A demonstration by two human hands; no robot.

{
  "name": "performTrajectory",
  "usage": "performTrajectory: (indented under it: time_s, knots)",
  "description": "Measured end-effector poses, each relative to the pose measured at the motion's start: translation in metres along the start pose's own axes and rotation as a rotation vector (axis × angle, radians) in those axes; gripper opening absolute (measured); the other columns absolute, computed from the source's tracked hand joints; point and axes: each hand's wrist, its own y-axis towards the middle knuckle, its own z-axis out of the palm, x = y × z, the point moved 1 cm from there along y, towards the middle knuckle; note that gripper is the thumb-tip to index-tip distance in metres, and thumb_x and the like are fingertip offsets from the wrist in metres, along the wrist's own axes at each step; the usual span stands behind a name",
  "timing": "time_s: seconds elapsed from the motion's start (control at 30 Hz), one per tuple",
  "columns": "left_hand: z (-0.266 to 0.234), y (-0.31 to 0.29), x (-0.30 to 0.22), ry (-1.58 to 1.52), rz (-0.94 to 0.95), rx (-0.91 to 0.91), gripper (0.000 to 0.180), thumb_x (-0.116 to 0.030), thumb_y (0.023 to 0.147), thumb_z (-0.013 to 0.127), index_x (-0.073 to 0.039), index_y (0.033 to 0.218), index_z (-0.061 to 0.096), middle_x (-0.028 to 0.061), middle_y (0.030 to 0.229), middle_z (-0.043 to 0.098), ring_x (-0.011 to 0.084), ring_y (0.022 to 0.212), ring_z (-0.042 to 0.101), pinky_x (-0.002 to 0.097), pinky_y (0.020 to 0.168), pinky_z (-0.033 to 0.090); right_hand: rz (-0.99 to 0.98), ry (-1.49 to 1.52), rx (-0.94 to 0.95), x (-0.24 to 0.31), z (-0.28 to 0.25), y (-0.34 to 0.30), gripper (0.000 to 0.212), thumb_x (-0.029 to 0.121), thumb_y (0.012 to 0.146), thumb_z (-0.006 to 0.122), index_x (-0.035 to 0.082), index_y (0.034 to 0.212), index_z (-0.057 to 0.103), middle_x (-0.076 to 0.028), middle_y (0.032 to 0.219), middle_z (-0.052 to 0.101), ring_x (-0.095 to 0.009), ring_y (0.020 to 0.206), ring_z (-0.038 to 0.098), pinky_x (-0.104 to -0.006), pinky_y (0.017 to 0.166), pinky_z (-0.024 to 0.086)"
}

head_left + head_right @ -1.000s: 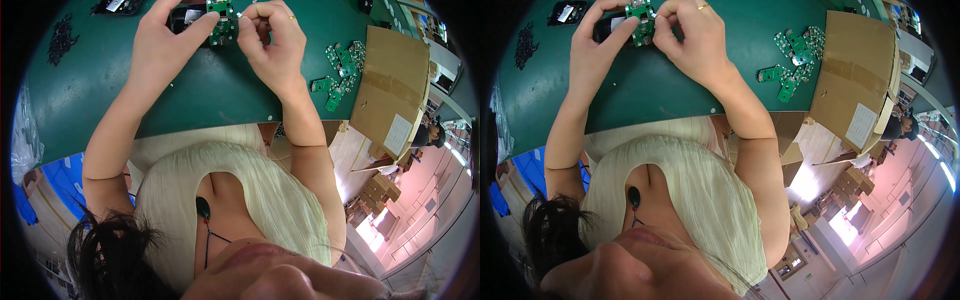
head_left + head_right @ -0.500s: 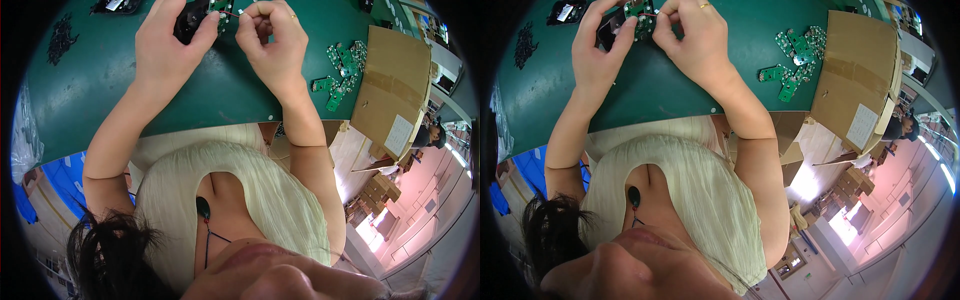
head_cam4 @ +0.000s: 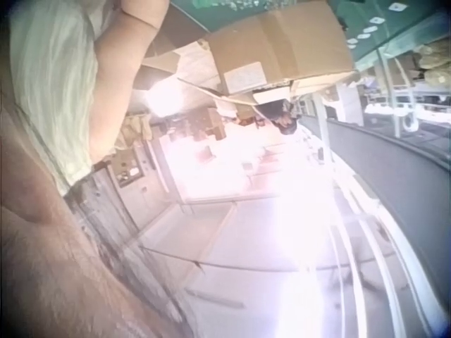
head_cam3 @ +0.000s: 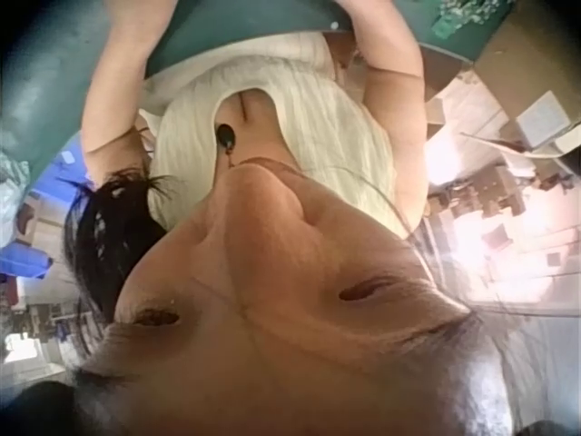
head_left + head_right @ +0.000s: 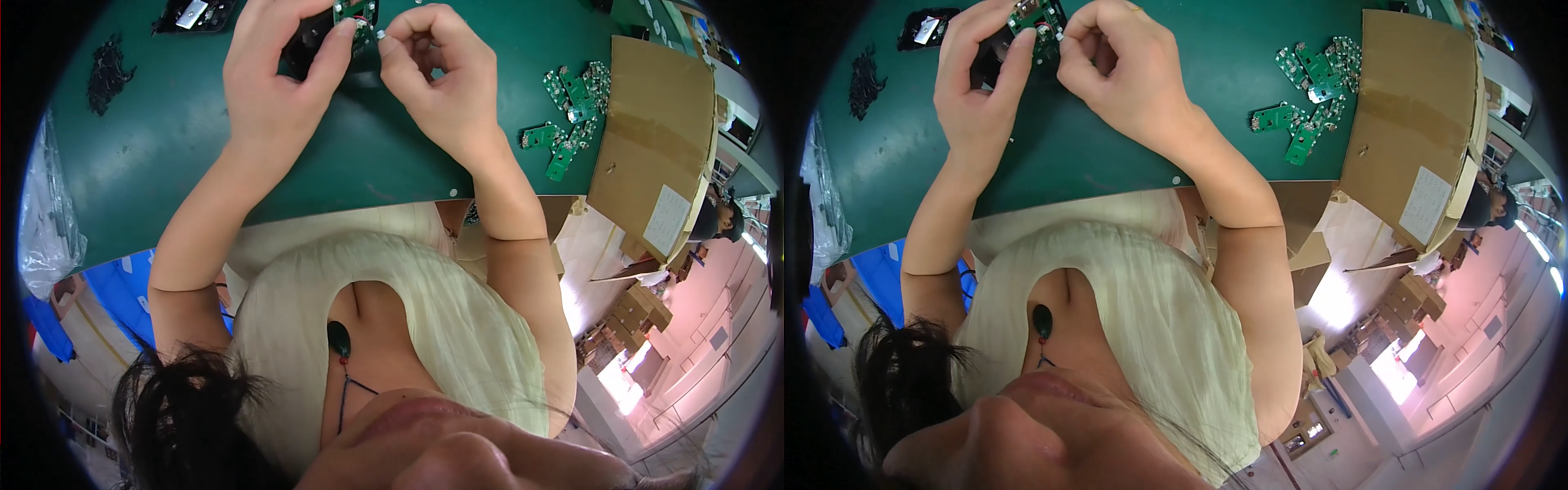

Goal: The person assembles printed circuit boards into plastic shells by hand, connecting them to form a complete unit.

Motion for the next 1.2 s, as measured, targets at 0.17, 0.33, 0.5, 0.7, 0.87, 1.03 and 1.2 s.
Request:
performTrajectory:
  time_s: [0.17, 0.33, 0.5, 0.7, 0.87, 1.03, 1.2]
  knots:
    - [0.002, -0.001, -0.008, 0.099, 0.05, 0.018, 0.028, 0.009, 0.075, 0.063, 0.0, 0.101, 0.059, 0.0158, 0.101, 0.056, 0.026, 0.09, 0.055, 0.0309, 0.078, 0.045, -0.148, -0.038, 0.028, -0.017, -0.002, 0.004, 0.011, 0.002, 0.081, 0.064, 0.004, 0.081, 0.053, 0.002, 0.063, 0.047, -0.003, 0.052, 0.042, -0.0198, 0.046, 0.034]
    - [0.007, 0.001, 0.014, 0.21, 0.251, -0.027, 0.022, 0.001, 0.08, 0.064, -0.003, 0.102, 0.06, 0.0102, 0.096, 0.061, 0.0178, 0.083, 0.058, 0.0259, 0.07, 0.046, 0.187, 0.133, 0.047, -0.004, -0.001, 0.0, 0.011, 0.003, 0.081, 0.064, 0.004, 0.08, 0.053, 0.003, 0.06, 0.046, -0.003, 0.052, 0.04, -0.0197, 0.046, 0.033]
    - [0.005, -0.006, 0.021, 0.139, 0.266, 0.035, 0.032, 0.004, 0.077, 0.068, -0.003, 0.108, 0.063, 0.0123, 0.112, 0.06, 0.0213, 0.101, 0.055, 0.0298, 0.085, 0.045, 0.211, 0.095, 0.076, -0.003, -0.006, 0.001, 0.012, 0.002, 0.079, 0.065, 0.003, 0.078, 0.053, 0.002, 0.061, 0.046, -0.003, 0.053, 0.04, -0.0203, 0.046, 0.033]
    - [0.004, -0.004, 0.02, 0.187, 0.316, 0.053, 0.031, 0.004, 0.076, 0.069, -0.003, 0.107, 0.064, 0.0109, 0.11, 0.06, 0.0207, 0.097, 0.056, 0.029, 0.081, 0.046, 0.217, 0.103, 0.059, 0.0, -0.006, 0.003, 0.011, 0.002, 0.078, 0.064, 0.003, 0.078, 0.052, 0.0, 0.061, 0.048, -0.005, 0.053, 0.042, -0.0219, 0.046, 0.035]
    - [0.005, -0.005, 0.017, 0.255, 0.377, 0.051, 0.033, 0.004, 0.075, 0.07, -0.005, 0.106, 0.065, 0.0106, 0.11, 0.06, 0.0212, 0.097, 0.056, 0.0291, 0.08, 0.046, 0.195, 0.126, 0.059, -0.001, -0.007, 0.002, 0.012, 0.001, 0.078, 0.064, 0.002, 0.078, 0.052, -0.002, 0.061, 0.047, -0.006, 0.053, 0.044, -0.0233, 0.047, 0.037]
    - [0.007, -0.005, 0.019, 0.267, 0.414, 0.053, 0.034, 0.005, 0.074, 0.07, -0.006, 0.106, 0.065, 0.0106, 0.109, 0.06, 0.0218, 0.096, 0.057, 0.0291, 0.079, 0.047, 0.166, 0.112, 0.044, -0.002, -0.006, 0.002, 0.013, 0.001, 0.077, 0.064, 0.001, 0.078, 0.051, -0.005, 0.061, 0.048, -0.01, 0.052, 0.047, -0.0253, 0.048, 0.039]
    - [0.006, -0.005, 0.018, 0.293, 0.438, 0.072, 0.035, 0.006, 0.073, 0.07, -0.006, 0.105, 0.065, 0.0107, 0.109, 0.06, 0.022, 0.095, 0.057, 0.0292, 0.078, 0.047, 0.088, 0.035, 0.004, -0.001, -0.006, 0.002, 0.013, 0.002, 0.077, 0.064, 0.001, 0.079, 0.051, -0.007, 0.063, 0.051, -0.014, 0.052, 0.051, -0.0274, 0.049, 0.041]
